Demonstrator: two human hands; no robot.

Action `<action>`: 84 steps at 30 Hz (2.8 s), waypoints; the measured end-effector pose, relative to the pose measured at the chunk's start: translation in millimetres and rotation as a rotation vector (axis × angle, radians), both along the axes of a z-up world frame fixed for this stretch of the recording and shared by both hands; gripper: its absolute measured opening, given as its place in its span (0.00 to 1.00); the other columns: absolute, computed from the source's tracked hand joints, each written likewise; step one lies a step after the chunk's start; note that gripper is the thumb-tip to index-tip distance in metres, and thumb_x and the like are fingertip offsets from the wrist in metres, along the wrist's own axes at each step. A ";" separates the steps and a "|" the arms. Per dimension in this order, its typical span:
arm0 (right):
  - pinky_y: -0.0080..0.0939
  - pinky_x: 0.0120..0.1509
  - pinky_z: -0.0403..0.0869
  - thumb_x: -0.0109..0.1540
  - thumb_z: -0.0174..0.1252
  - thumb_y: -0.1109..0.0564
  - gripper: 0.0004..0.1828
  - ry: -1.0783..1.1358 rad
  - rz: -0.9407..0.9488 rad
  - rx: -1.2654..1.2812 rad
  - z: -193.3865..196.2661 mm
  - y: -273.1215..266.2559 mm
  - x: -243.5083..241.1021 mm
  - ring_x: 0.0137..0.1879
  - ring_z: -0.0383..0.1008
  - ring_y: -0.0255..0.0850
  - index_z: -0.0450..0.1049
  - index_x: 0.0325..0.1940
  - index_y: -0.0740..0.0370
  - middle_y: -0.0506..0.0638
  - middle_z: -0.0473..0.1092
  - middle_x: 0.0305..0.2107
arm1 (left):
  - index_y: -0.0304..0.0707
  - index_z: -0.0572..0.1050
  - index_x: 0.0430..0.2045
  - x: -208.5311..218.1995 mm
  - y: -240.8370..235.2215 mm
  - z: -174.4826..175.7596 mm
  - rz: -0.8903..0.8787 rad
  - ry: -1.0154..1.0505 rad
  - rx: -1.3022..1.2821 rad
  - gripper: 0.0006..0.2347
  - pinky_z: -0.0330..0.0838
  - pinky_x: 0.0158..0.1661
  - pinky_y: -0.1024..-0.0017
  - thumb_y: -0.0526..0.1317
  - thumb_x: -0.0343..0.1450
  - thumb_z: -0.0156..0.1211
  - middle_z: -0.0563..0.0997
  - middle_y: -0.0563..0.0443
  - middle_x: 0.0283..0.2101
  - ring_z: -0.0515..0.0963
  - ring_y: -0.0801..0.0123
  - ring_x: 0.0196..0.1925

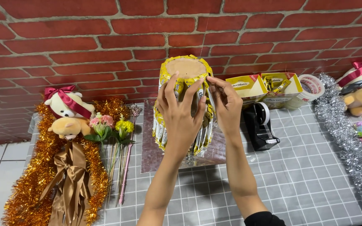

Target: The person is taping individual chocolate bars vertically around a cylindrical cardboard base to create a decorative chocolate gift.

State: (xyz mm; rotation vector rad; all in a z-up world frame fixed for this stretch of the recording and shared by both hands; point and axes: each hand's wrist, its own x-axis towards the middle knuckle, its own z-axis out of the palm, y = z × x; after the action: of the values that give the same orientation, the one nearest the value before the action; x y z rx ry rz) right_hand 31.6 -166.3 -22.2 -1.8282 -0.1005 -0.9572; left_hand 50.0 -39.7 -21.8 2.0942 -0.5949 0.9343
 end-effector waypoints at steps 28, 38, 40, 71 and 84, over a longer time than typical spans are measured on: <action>0.42 0.48 0.77 0.71 0.51 0.67 0.11 0.138 -0.117 -0.249 -19.9 -97.8 -84.1 0.47 0.80 0.47 0.78 0.53 0.66 0.56 0.75 0.43 | 0.67 0.67 0.54 13.4 -14.4 -5.7 0.109 0.128 0.114 0.16 0.35 0.64 0.35 0.59 0.73 0.54 0.50 0.41 0.71 0.43 0.43 0.75; 0.65 0.62 0.72 0.73 0.52 0.52 0.15 0.888 -0.369 -0.338 -74.4 -167.1 -145.2 0.62 0.72 0.67 0.78 0.54 0.65 0.67 0.72 0.54 | 0.67 0.68 0.53 14.7 -15.1 -6.7 0.068 0.165 0.106 0.16 0.35 0.63 0.33 0.62 0.74 0.49 0.51 0.41 0.70 0.43 0.45 0.74; 0.64 0.63 0.73 0.73 0.53 0.51 0.16 0.937 -0.361 -0.327 -84.0 -171.2 -149.0 0.61 0.72 0.69 0.79 0.52 0.66 0.68 0.73 0.53 | 0.66 0.68 0.53 14.5 -14.9 -5.7 0.059 0.164 0.106 0.16 0.35 0.63 0.34 0.62 0.74 0.49 0.51 0.41 0.70 0.43 0.44 0.74; 0.56 0.70 0.62 0.69 0.61 0.54 0.15 0.689 -0.222 0.360 -142.1 -196.6 -181.0 0.61 0.68 0.49 0.76 0.37 0.72 0.64 0.68 0.54 | 0.62 0.70 0.54 15.7 -12.9 -3.7 0.039 0.150 0.108 0.17 0.32 0.63 0.35 0.60 0.74 0.57 0.50 0.41 0.70 0.42 0.41 0.74; 0.49 0.76 0.57 0.64 0.59 0.45 0.12 0.950 -0.202 0.382 -136.9 -203.7 -177.6 0.73 0.61 0.36 0.74 0.32 0.52 0.47 0.63 0.63 | 0.64 0.71 0.54 5.2 -10.5 9.8 0.068 0.230 0.161 0.17 0.36 0.69 0.41 0.62 0.76 0.48 0.49 0.45 0.72 0.43 0.50 0.77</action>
State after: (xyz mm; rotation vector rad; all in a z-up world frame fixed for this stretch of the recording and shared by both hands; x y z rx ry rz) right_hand -146.0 -370.0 -159.2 -1.7649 0.8055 -0.1346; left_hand 55.3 -50.3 -12.1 2.3382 -0.4951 0.6882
